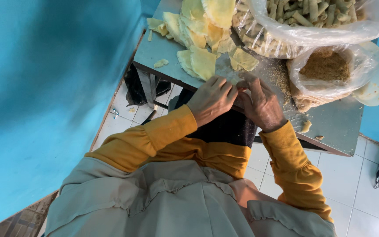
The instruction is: The person sits at a small table and tears pieces from thin yellow flat sheets, then rolls each piece by hand into a small cylinder and places it into a plastic-lined basket filled with similar rolled pieces. The person repeats this tear-and-roll cycle throughout the episode.
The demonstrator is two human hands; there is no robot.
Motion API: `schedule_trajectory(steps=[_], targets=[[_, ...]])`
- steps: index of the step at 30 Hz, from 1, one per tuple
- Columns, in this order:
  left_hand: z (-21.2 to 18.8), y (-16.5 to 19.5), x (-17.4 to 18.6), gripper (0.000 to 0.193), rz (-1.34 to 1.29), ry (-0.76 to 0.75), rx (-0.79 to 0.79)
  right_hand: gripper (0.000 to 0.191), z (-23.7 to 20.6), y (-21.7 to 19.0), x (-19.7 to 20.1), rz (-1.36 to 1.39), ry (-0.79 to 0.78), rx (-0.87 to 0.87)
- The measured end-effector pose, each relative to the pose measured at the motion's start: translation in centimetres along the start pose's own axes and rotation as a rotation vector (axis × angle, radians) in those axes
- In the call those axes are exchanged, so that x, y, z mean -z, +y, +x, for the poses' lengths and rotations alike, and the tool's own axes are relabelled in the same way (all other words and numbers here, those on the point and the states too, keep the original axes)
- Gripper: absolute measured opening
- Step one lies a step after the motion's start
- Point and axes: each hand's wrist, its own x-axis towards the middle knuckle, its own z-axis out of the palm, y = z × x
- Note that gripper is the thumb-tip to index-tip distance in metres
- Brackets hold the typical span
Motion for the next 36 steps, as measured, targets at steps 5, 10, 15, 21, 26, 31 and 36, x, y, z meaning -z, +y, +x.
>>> schedule_trajectory(steps=[5, 10, 15, 21, 26, 31, 36], targets=[[1.0, -0.9, 0.2, 0.023, 0.012, -0.019, 0.037, 0.041, 1.2, 1.6, 0.3, 0.075, -0.153, -0.063], [1.6, -2.0, -0.6, 0.014, -0.233, -0.160, 0.237, 0.054, 3.0, 2.9, 1.3, 0.316, -0.312, -0.253], [0.8, -0.7, -0.5, 0.021, 0.049, -0.033, 0.081, 0.047, 1.6, 1.3, 0.2, 0.025, -0.119, -0.106], [-0.3, 1.5, 2.5, 0.027, 0.267, -0.209, 0.055, 0.039, -0.9, -1.6, -1.1, -0.319, 0.022, 0.023], [1.0, 0.7, 1.3, 0.041, 0.319, -0.407, 0.121, 0.056, -0.2, -2.1, -1.7, -0.465, -0.094, -0.021], [1.0, -2.9, -0.7, 0.077, 0.034, -0.141, 0.291, 0.056, 1.8, 0.6, 1.0, -0.160, -0.073, 0.047], [0.1, -6.9, -1.0, 0.058, -0.022, 0.063, 0.389, 0.048, 2.2, 0.5, 0.6, -0.089, -0.003, -0.077]])
